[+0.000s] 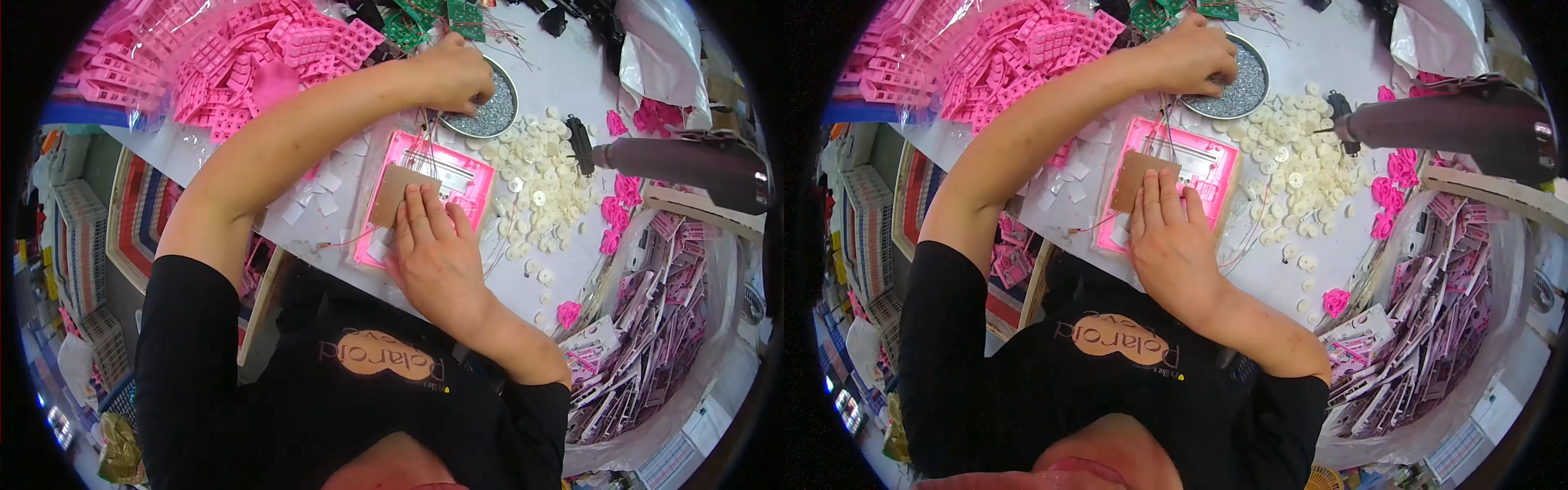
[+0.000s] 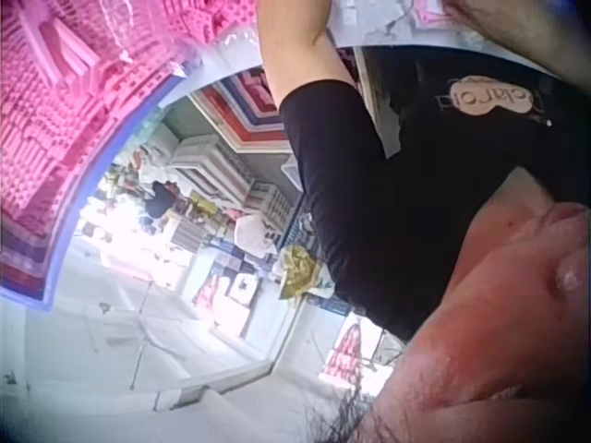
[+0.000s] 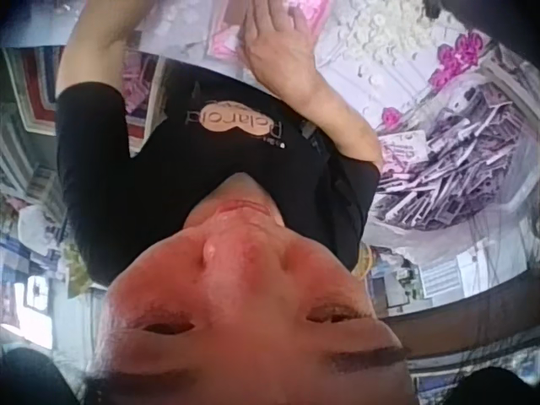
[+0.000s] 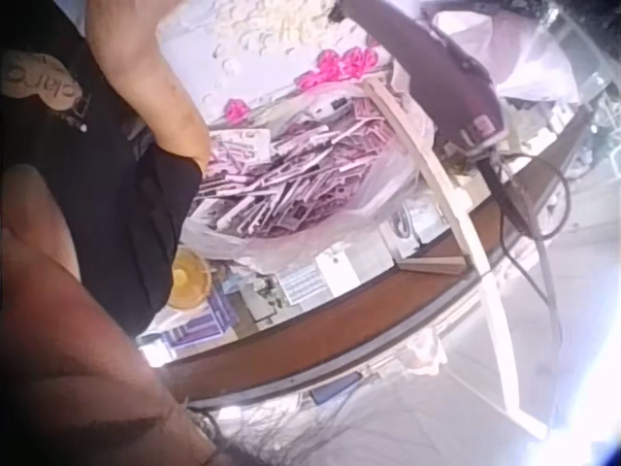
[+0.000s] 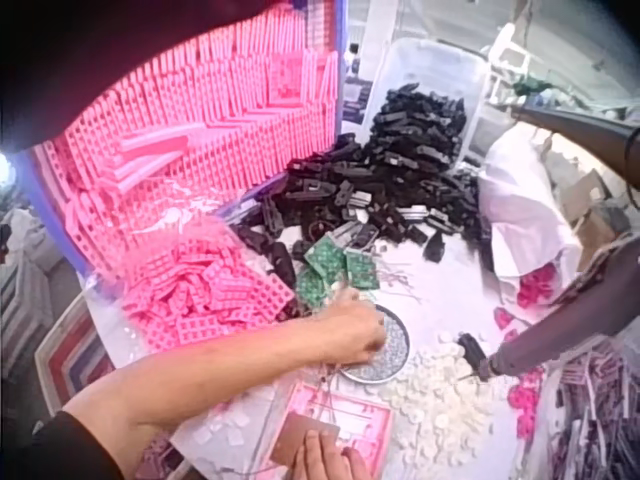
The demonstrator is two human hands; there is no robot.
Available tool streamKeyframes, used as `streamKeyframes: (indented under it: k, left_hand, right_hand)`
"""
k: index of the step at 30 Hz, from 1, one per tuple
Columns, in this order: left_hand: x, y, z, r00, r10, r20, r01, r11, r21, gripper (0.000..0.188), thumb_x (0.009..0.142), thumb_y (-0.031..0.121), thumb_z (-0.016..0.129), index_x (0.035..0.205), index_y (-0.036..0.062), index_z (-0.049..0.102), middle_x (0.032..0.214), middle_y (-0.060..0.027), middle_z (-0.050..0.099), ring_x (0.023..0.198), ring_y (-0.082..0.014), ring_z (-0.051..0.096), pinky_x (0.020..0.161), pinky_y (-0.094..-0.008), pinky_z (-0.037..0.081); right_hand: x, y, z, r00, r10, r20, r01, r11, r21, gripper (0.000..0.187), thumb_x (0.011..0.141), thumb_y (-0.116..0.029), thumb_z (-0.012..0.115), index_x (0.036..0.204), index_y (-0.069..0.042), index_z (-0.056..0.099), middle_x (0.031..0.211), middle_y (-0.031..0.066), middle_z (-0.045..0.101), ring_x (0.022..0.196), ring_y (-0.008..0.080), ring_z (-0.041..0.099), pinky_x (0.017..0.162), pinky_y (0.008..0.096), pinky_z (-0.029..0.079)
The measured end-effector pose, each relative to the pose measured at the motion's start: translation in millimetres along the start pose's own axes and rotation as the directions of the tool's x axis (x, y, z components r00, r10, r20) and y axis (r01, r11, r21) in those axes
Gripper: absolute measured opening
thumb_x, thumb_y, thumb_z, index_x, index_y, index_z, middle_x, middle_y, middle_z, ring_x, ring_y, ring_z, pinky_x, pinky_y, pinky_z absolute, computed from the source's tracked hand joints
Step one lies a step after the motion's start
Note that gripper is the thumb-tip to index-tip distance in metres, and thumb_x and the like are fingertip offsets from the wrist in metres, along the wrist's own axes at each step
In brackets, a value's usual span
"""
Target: Assembling a pink toy electronic device by installing buttons, a circuit board, and securing components with an electric screwdriver.
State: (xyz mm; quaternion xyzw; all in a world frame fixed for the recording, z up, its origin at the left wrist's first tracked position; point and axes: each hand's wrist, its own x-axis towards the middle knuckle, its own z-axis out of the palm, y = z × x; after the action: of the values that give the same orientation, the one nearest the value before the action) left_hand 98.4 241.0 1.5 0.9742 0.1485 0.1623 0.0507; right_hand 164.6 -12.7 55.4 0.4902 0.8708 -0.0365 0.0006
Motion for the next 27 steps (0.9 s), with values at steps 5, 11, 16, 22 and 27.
streamKeyframes:
  k: [5,11,16,22,27]
  left_hand:
    - [11,8,2,0.996,-0.088,-0.017,0.090,0.989,0.120,0.018,0.088,0.030,0.066,0.086,0.0141,0.074,0.091,-0.0036,0.073,0.098,-0.0236,0.067,0.092,-0.0483,0.042]
    - [-3,0,-4,0.960,-0.251,0.127,0.224,0.954,0.198,0.023,0.094,0.033,0.063,0.088,0.0132,0.073,0.082,-0.0062,0.072,0.085,-0.0248,0.069,0.091,-0.0475,0.042]
    - [12,-1,-9,0.955,-0.275,-0.109,0.283,0.957,0.068,0.026,0.087,0.034,0.072,0.089,0.0079,0.069,0.088,-0.0139,0.069,0.084,-0.0307,0.068,0.087,-0.0506,0.043]
    - [-39,49,-51,0.936,-0.308,-0.169,0.262,0.933,-0.247,0.009,0.086,0.022,0.072,0.088,0.0130,0.073,0.086,-0.0012,0.070,0.094,-0.0225,0.063,0.089,-0.0426,0.040]
    - [-113,131,-60,0.945,-0.301,-0.127,0.196,0.835,-0.515,0.012,0.085,0.025,0.074,0.086,0.0140,0.071,0.078,-0.0003,0.067,0.077,-0.0219,0.063,0.087,-0.0411,0.042]
  right_hand:
    - [-4,4,-1,1.000,0.014,0.002,-0.014,0.996,0.086,0.058,0.084,-0.026,0.072,0.130,0.008,0.060,0.145,0.0261,0.052,0.135,0.0405,0.049,0.109,0.0510,0.039]
    - [-2,63,-47,0.884,0.010,-0.467,0.260,0.819,0.511,0.047,0.074,-0.006,0.078,0.119,0.003,0.066,0.124,0.0187,0.065,0.116,0.0390,0.061,0.097,0.0513,0.049]
    - [-17,201,-101,0.115,0.525,-0.843,0.180,0.824,0.537,0.048,0.102,-0.023,0.052,0.138,0.008,0.047,0.129,0.0297,0.061,0.112,0.0354,0.065,0.097,0.0497,0.054]
    - [-6,201,-89,0.786,0.477,-0.393,0.264,0.316,0.911,0.050,0.096,-0.020,0.065,0.134,0.007,0.047,0.108,0.0252,0.069,0.086,0.0282,0.071,0.084,0.0400,0.057]
    - [18,101,-57,0.843,0.240,-0.482,0.510,-0.073,0.857,0.041,0.093,-0.032,0.068,0.120,-0.005,0.052,0.075,0.0070,0.060,0.066,0.0168,0.055,0.064,0.0326,0.045]
